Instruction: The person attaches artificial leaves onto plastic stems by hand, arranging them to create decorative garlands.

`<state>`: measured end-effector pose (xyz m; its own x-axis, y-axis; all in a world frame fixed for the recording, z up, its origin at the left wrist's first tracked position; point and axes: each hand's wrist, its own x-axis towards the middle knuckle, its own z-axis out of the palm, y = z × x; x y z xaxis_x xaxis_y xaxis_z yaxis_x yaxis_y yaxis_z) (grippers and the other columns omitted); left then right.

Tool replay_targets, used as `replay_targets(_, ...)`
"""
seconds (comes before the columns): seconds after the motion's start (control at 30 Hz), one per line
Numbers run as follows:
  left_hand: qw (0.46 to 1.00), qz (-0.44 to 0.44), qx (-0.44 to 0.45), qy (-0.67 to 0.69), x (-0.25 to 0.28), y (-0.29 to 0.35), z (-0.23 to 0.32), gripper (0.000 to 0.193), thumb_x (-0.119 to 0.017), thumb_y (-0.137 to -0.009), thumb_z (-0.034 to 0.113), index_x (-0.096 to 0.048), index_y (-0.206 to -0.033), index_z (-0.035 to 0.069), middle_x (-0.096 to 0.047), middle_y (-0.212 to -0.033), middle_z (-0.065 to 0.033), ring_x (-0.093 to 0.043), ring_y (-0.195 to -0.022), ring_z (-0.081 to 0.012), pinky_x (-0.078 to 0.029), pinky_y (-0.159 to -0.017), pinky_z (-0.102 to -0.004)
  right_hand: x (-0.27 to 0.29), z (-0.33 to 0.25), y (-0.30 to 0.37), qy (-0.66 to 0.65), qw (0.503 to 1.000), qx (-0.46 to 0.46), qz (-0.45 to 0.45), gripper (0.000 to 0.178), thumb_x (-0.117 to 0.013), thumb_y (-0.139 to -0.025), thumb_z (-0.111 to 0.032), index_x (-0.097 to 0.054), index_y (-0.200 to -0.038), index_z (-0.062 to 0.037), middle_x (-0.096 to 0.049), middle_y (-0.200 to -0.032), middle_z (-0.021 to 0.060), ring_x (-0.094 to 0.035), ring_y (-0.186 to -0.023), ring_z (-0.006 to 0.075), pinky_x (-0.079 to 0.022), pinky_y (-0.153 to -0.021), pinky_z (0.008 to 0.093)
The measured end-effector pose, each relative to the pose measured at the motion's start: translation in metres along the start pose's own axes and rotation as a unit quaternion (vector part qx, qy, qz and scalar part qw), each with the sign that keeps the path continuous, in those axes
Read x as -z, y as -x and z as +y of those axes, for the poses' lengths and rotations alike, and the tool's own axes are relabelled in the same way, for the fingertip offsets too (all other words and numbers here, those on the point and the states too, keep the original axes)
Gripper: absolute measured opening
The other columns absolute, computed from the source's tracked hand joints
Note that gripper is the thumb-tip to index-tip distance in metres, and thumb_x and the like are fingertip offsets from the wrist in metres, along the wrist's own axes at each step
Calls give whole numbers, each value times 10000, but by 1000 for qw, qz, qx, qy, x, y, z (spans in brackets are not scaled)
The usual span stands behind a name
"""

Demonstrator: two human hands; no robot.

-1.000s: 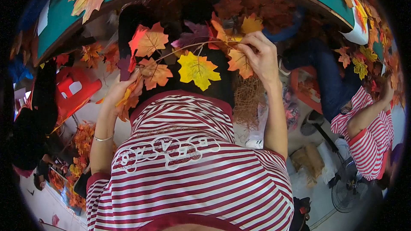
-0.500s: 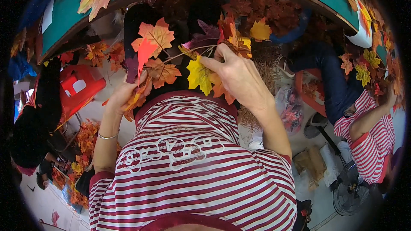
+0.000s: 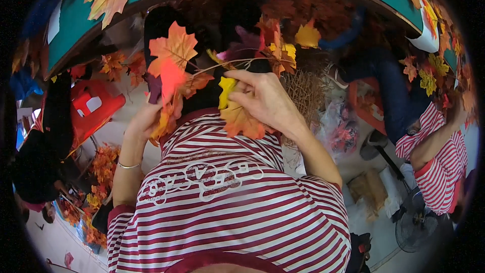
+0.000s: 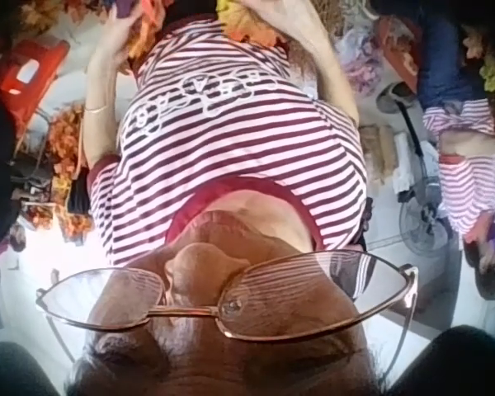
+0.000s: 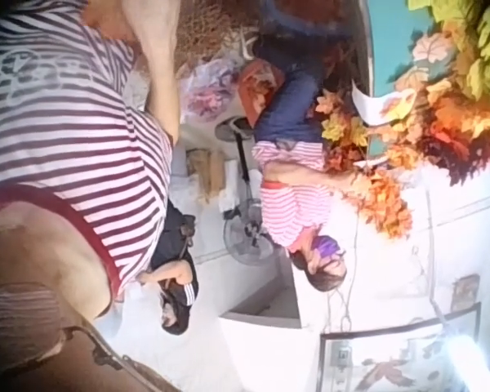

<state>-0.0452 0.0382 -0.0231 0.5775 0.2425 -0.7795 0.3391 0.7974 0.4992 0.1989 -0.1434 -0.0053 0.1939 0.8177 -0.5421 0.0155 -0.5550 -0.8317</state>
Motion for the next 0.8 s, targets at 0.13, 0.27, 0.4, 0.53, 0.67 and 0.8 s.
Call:
replay_targets(0.13,990,-114,74,46,4,-12,18,344,-553,-1066,288,-598,-1282,25,-641,-917,-50,-612,-772,-136,-516,-696,-286,-22,-8,-6,-104,991,56,56,609,-695,-894,36,-510,-1470,-27,-658,-815,-10,-607,-724,44,-506,-678,218)
replay_targets(0.27,981,-137,100,96,-9,-9,35,378,-508,-1085,328,-582,-1314,37,-638,-952,-65,-610,-770,-150,-522,-694,-289,-31,-7,-19,-281,956,28,-77,627,-692,-927,22,-440,-1501,13,-679,-889,23,-632,-819,61,-502,-729,215)
replay_targets(0.4,976,-170,100,93,-21,-16,41,395,-511,-1087,328,-560,-1338,26,-653,-1009,-77,-635,-810,-164,-545,-718,-306,-43,14,-41,-452,890,26,-49,605,-708,-949,-51,-447,-1492,9,-705,-943,52,-672,-879,88,-531,-778,224)
replay_targets(0.53,995,-94,34,-6,-37,-19,36,361,-560,-1072,275,-545,-1321,13,-678,-1138,-111,-701,-978,-220,-587,-846,-344,-29,13,-55,-514,857,10,41,316,-703,-969,-95,-671,-1272,-11,-723,-1037,28,-677,-915,88,-535,-823,251)
replay_targets(0.67,993,-104,54,-14,-29,-31,25,476,-644,-1029,250,-478,-1396,-4,-666,-1200,-134,-678,-1056,-212,-562,-912,-345,-21,27,-59,-532,840,36,96,98,-704,-965,-75,-716,-1039,-12,-734,-963,30,-682,-865,77,-542,-773,228)
replay_targets(0.8,987,-112,27,-110,-25,-33,37,435,-621,-1030,219,-508,-1376,-19,-672,-1167,-78,-649,-1054,-156,-543,-910,-321,-13,44,-65,-447,889,4,101,92,-720,-971,-120,-714,-987,-30,-718,-909,6,-652,-799,57,-521,-722,212)
